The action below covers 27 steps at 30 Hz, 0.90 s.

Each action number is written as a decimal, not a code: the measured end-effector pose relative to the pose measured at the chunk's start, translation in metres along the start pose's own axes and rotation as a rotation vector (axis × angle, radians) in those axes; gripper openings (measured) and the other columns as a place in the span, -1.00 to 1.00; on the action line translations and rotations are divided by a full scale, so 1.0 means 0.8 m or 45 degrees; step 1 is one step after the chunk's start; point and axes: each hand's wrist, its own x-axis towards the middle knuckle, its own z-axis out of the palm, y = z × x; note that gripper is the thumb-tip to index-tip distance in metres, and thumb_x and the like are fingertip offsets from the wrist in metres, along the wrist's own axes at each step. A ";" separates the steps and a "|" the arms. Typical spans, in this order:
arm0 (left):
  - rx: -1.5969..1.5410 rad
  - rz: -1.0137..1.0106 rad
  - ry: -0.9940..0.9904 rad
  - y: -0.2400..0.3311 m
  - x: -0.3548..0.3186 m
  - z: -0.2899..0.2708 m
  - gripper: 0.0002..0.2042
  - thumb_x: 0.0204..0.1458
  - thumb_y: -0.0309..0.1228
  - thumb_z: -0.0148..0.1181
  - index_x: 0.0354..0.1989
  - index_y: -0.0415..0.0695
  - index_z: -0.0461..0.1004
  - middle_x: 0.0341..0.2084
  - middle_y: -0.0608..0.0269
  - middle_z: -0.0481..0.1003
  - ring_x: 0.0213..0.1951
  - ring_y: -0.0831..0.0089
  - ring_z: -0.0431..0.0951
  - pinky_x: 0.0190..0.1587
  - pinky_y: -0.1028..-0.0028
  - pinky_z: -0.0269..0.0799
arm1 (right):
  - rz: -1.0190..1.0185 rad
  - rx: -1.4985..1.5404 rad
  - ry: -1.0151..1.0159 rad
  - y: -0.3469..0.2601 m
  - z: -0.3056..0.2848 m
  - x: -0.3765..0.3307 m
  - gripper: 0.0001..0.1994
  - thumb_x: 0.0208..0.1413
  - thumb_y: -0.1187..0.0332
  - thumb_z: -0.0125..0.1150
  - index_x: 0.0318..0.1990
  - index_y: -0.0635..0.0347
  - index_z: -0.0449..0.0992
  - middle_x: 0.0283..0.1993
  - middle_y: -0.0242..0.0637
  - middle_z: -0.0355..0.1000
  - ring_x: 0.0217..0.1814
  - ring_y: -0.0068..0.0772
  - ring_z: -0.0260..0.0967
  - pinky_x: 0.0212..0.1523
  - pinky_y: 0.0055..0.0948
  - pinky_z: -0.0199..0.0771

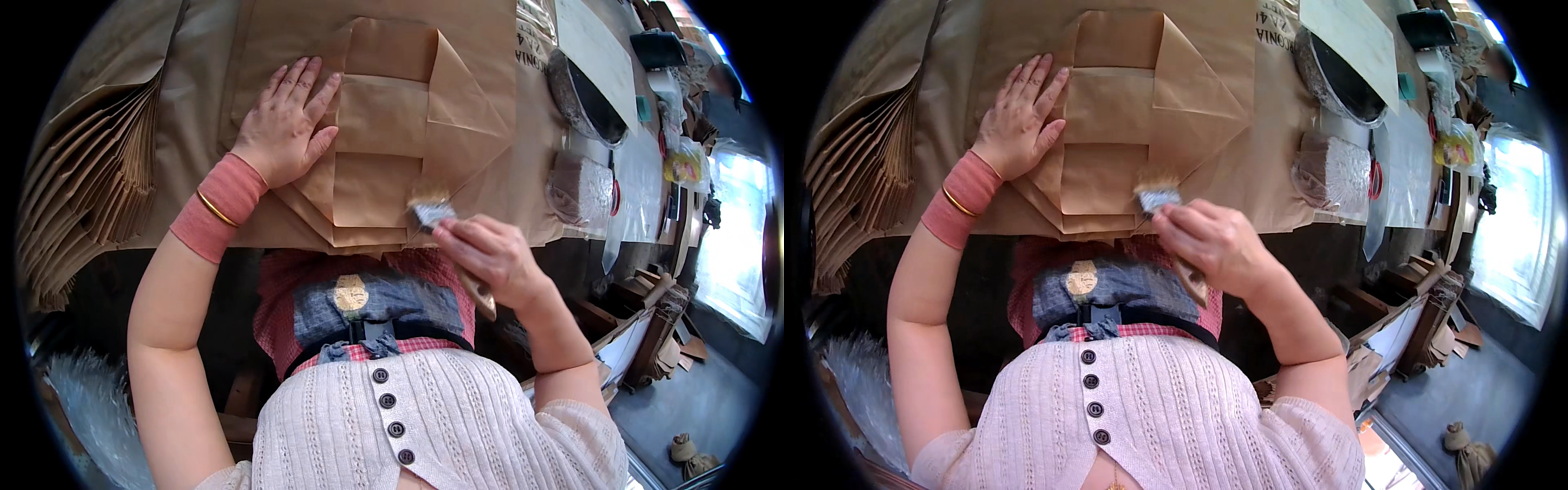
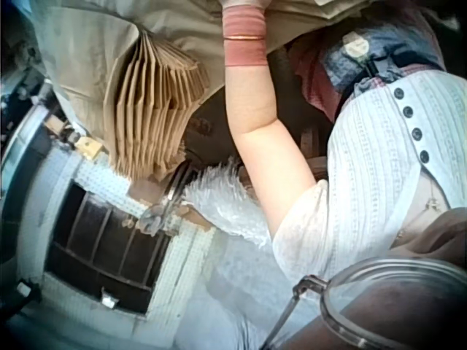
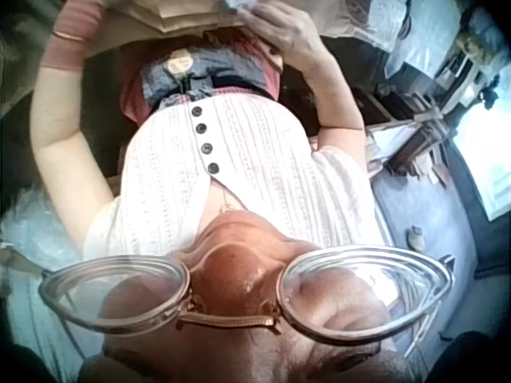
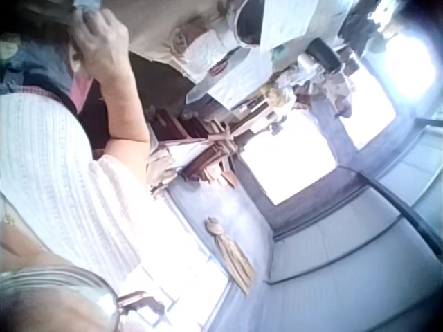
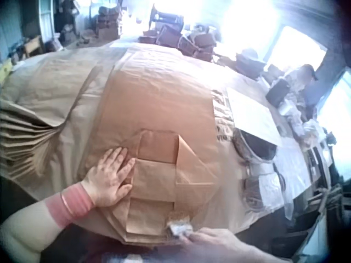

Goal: The person folds the top flaps of brown paper bags, applies liquid adhesive with a brush, and presses the flaps closed. They handle a stack of bags one at a time, moving the sealed units to the side.

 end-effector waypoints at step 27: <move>-0.300 0.107 0.435 -0.023 0.008 0.022 -0.67 0.11 -0.40 0.14 0.06 -0.10 0.50 -0.06 0.04 0.42 0.10 0.08 0.41 0.13 0.25 0.38 | 1.118 0.834 0.695 -0.045 0.069 0.030 -0.95 0.05 0.51 0.24 -0.39 0.31 0.56 -0.43 -0.27 0.49 -0.41 -0.54 0.39 -0.34 -0.53 0.40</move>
